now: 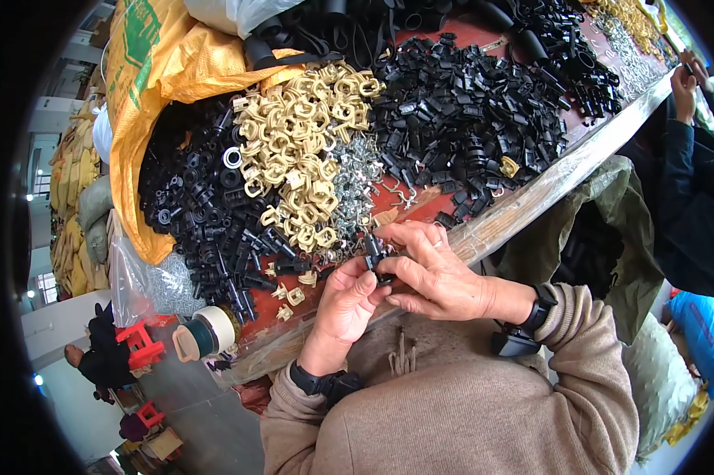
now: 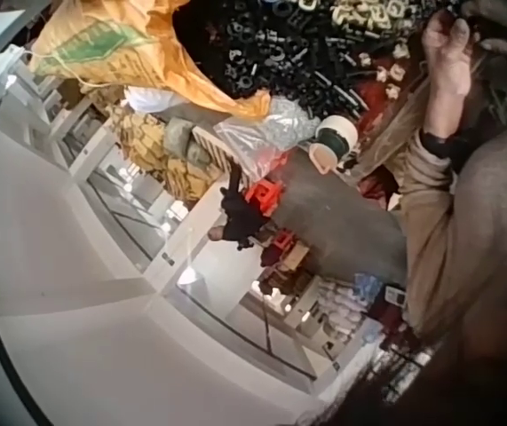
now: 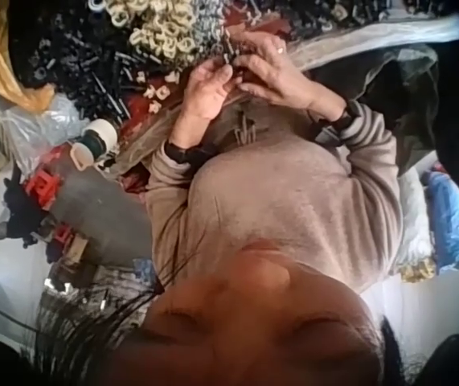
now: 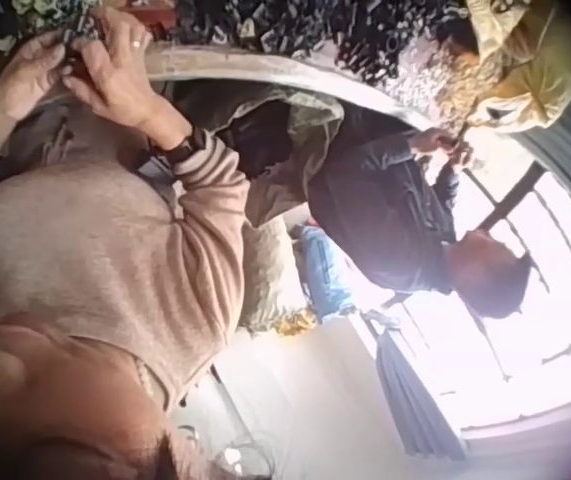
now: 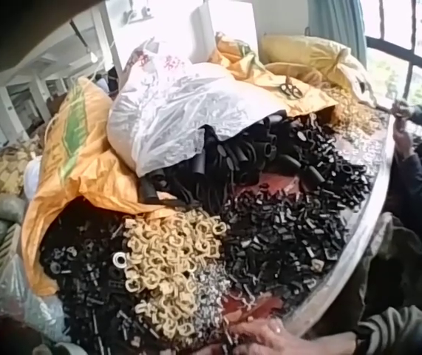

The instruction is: The person picks up a black plastic component and a small metal clip, presses the clip into the component, and then slides a larger black plastic sleeve over the assembly. They repeat this process multiple times, placing the finished assemblies into a green bag.

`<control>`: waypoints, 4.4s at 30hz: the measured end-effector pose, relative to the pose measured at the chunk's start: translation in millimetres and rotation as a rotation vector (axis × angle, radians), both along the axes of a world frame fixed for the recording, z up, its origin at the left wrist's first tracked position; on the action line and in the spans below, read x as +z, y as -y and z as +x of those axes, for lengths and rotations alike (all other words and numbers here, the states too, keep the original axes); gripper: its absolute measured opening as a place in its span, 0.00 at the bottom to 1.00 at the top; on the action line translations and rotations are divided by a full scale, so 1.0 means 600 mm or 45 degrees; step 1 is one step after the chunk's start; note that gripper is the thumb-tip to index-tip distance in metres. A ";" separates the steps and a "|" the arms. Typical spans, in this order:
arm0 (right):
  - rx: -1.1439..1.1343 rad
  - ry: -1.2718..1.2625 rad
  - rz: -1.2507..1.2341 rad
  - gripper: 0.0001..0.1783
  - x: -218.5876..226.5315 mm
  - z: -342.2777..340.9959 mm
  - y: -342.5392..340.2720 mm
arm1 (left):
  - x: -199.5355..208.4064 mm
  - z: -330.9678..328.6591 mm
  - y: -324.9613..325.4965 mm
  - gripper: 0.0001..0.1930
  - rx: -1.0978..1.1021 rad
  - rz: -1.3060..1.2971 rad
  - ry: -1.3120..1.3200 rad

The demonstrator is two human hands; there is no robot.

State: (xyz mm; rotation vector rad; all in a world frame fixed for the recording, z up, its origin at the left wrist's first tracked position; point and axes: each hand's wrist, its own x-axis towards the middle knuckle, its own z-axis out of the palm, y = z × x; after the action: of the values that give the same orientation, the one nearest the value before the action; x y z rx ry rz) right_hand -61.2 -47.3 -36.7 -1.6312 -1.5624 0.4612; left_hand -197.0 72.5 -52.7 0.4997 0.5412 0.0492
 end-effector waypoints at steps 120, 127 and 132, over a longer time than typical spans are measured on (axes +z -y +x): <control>0.026 -0.818 0.074 0.11 -0.025 0.035 0.004 | -0.002 0.008 0.020 0.21 0.137 0.143 0.326; 0.071 -1.555 -0.223 0.04 -0.019 0.048 0.024 | 0.013 0.021 0.023 0.21 0.199 0.188 0.192; 0.099 -1.470 -0.321 0.06 -0.013 0.050 0.015 | 0.012 0.016 0.022 0.19 0.145 0.129 0.260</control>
State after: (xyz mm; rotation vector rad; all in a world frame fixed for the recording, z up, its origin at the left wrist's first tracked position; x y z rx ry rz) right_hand -31.2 -56.3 -44.5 -1.0770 -0.6863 1.3776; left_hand -187.6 59.4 -45.3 0.5549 0.3673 0.2348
